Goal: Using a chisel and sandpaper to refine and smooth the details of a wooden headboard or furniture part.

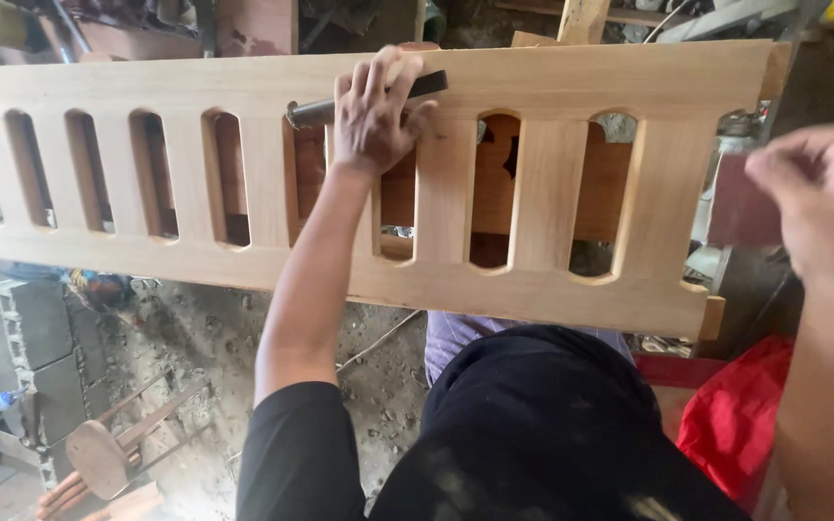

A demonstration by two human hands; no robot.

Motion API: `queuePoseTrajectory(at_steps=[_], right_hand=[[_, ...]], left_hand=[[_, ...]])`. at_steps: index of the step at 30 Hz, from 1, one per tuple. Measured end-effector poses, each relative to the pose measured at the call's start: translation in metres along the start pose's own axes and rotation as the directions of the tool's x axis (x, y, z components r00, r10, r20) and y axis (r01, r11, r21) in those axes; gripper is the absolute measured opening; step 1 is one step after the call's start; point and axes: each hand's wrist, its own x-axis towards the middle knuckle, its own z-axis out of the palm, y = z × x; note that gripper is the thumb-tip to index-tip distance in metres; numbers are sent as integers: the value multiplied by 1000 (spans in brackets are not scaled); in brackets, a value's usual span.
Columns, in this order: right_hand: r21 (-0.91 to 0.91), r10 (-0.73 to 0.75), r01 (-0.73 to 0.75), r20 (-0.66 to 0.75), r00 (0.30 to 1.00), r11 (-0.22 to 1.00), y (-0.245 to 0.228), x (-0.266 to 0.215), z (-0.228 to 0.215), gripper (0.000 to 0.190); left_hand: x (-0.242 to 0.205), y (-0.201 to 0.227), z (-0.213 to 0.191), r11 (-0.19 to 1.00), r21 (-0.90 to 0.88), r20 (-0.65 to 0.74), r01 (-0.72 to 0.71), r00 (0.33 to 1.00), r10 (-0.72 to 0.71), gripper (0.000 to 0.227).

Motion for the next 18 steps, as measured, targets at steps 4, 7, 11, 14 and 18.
queuePoseTrajectory(at_steps=[4,7,11,14,18], right_hand=[[-218,72,-67,12,997,974,35,-58,-23,12],[-10,115,-115,-3,993,993,40,-80,-14,11],[-32,268,-267,78,960,963,-11,-85,30,27],[-106,123,-104,190,974,989,-10,-81,55,26],[-70,-16,45,370,929,997,-50,-78,99,26]], left_hand=[[-24,-15,16,1000,-28,149,13,989,-9,31],[-26,1,1,998,40,299,57,952,-66,12],[-29,97,-98,955,-115,17,273,962,-273,16],[-68,169,-135,814,-325,-31,482,854,-519,16],[-121,236,-142,333,-574,123,748,480,-869,22]])
